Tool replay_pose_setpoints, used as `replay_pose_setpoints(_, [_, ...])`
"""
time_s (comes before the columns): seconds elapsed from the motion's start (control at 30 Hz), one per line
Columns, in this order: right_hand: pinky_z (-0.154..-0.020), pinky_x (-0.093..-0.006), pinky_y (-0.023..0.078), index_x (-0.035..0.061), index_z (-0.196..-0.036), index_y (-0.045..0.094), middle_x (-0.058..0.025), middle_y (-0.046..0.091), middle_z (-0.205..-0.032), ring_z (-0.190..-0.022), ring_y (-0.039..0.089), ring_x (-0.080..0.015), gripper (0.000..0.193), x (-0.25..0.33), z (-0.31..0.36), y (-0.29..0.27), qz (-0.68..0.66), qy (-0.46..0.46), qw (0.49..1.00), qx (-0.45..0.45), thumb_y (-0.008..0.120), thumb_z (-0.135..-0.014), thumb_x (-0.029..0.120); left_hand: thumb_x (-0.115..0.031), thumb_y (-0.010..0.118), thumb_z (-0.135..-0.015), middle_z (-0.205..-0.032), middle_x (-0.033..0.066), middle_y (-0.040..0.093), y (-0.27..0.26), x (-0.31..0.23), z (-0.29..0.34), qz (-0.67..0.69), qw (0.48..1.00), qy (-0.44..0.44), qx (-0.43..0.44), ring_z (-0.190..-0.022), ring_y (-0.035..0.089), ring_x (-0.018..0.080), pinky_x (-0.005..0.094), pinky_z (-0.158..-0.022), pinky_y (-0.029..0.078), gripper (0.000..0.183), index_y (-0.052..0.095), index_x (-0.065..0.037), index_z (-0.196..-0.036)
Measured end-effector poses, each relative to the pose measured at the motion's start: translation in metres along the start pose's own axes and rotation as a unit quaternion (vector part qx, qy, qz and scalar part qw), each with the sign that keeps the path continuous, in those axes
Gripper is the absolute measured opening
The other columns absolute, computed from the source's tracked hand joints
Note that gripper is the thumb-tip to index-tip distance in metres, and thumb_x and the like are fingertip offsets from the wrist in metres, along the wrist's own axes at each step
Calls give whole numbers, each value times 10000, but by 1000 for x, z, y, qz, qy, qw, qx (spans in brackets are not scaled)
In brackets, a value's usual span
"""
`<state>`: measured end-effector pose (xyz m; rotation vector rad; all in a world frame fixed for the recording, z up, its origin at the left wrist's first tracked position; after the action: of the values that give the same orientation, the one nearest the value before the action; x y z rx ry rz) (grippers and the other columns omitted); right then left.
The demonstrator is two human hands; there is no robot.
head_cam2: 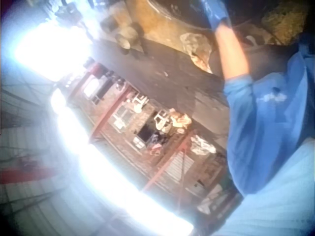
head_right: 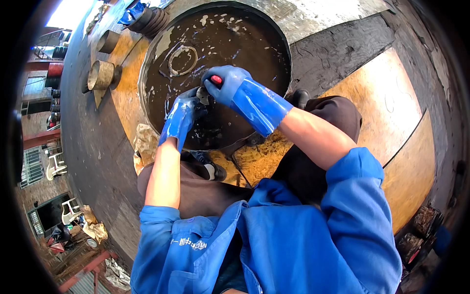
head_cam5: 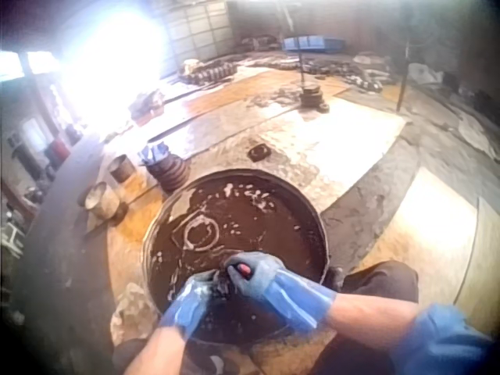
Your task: The person cleans a small circular metal part by scrubbing it with a brush in a container of liquid and wiping it with a cloth.
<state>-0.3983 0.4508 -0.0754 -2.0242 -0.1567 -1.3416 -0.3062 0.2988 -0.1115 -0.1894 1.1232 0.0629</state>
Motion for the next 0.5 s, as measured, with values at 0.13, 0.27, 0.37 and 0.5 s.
replay_pose_setpoints(0.13, [-875,-426,606,155,-1094,777,-136,774,-1023,-975,745,-355,207,21,5,4,-64,-11,998,7,714,-907,215,-7,567,-951,-1065,23,752,-22,23,-10,-10,999,-8,-41,-924,674,128,278,-826,539,384,742,-34,-1292])
replay_pose_setpoints(0.27, [-892,-366,603,111,-1112,786,-120,793,-1038,-971,776,-269,176,26,22,7,-91,18,995,35,704,-961,146,9,580,-956,-991,28,765,-14,24,-14,63,997,-15,-41,-855,664,119,272,-787,535,310,770,18,-1201])
replay_pose_setpoints(0.37, [-855,-428,608,157,-1084,778,-132,776,-1004,-956,751,-349,181,12,12,2,-49,26,998,15,702,-937,230,-10,610,-970,-994,36,774,-19,29,-20,35,994,-16,-105,-842,668,117,280,-779,544,274,774,29,-1186])
replay_pose_setpoints(0.5, [-885,-354,606,90,-1110,785,-128,798,-1035,-953,777,-255,173,14,1,-10,-57,48,997,-13,704,-966,141,6,617,-980,-1117,72,776,-33,37,-29,5,990,7,-144,-945,714,150,291,-820,579,320,739,19,-1276])
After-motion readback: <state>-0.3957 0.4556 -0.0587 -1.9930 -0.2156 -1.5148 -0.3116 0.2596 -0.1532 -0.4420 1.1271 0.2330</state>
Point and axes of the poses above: each hand's wrist, its own z-axis away from the middle knuckle, its own y-axis out of the palm, x = y × z, the point moved 7 cm from there along -z, towards the middle knuckle
